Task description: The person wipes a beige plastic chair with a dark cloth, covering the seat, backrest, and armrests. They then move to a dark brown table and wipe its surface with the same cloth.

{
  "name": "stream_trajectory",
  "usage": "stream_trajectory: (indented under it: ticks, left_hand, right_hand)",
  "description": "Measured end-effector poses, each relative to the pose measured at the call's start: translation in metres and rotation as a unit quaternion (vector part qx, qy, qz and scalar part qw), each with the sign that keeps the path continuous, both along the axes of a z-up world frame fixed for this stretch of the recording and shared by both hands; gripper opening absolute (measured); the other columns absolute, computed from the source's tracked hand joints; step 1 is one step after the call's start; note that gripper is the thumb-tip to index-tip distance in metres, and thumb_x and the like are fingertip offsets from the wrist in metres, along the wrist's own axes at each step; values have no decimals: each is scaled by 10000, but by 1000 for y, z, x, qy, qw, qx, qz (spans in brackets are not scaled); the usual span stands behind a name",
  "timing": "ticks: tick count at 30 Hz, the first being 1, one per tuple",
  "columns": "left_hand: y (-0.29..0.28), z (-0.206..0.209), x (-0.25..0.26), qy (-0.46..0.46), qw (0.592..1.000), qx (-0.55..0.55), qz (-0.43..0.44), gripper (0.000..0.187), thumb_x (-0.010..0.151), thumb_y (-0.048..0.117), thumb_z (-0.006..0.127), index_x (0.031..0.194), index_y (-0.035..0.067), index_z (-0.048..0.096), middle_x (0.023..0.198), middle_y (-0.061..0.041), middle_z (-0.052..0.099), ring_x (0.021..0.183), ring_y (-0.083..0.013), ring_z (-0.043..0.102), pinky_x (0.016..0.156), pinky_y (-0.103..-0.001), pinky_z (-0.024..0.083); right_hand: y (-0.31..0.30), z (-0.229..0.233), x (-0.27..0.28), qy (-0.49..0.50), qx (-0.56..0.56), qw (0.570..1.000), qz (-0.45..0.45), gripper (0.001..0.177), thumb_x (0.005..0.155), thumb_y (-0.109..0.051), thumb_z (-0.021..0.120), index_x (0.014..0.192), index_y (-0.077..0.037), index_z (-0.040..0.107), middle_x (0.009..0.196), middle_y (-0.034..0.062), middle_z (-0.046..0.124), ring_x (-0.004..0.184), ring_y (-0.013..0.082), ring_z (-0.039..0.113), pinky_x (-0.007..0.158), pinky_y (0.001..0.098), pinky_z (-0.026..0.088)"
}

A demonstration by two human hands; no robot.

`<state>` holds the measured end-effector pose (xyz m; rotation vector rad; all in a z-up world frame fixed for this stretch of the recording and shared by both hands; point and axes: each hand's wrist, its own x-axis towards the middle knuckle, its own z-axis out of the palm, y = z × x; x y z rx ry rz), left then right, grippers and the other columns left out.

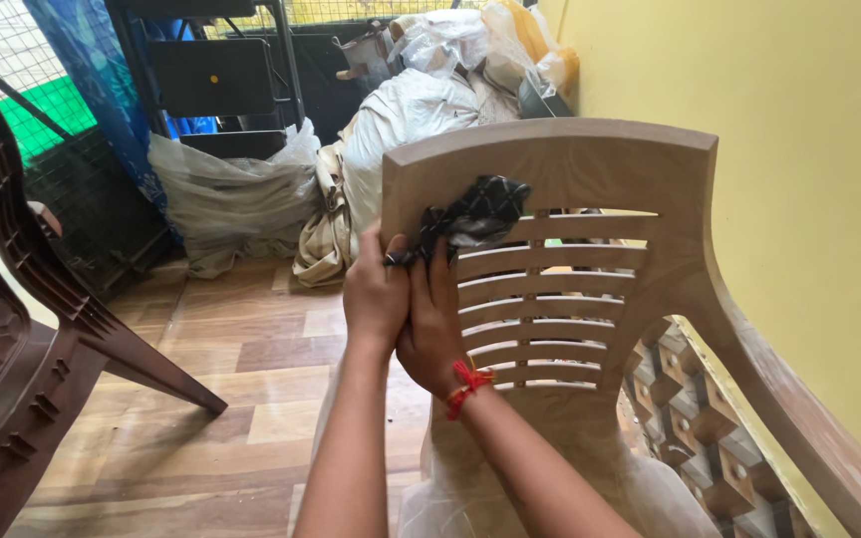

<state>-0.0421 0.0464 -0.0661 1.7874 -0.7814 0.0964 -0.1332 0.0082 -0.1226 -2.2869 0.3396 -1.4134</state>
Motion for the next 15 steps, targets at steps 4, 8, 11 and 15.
stream_trajectory:
  ticks: [4, 8, 11, 15]
  left_hand:
    - [-3, -3, -13, -81, 995, 41, 52, 436, 1054, 408, 448, 1387, 131, 489, 1208, -222, 706, 980, -492, 667, 780, -582, 508]
    - [-3, -9, -20, -121, 988, 57, 78, 471, 1063, 416, 436, 1358, 51, 475, 1186, -250, 686, 968, -489, 677, 792, -579, 525]
    - [-4, -8, -22, -132, 985, 59, 93, 467, 1067, 421, 432, 1334, 41, 478, 1160, -260, 686, 950, -489, 685, 774, -576, 536]
    - [-3, -4, -22, -103, 987, 91, 89, 483, 1069, 412, 439, 1382, 45, 463, 1205, -260, 665, 988, -479, 675, 805, -575, 536]
  right_hand:
    - [14, -74, -35, 171, -25, 984, -40, 819, 694, 44, 550, 1471, 155, 316, 1553, 462, 188, 1446, 657, 171, 1209, 610, 171]
    - [62, -181, -80, 346, 195, 910, -113, 693, 893, -118, 608, 1491, 49, 301, 1563, 462, 140, 1344, 593, 285, 1154, 567, 239]
    - [63, -219, -46, 263, 294, 900, -185, 904, 718, 26, 563, 1561, 35, 236, 1606, 412, 86, 1460, 527, 201, 1202, 482, 210]
    - [31, -188, -30, 102, 298, 941, -123, 880, 766, 58, 561, 1540, 126, 146, 1591, 413, 90, 1504, 552, 107, 1240, 500, 138]
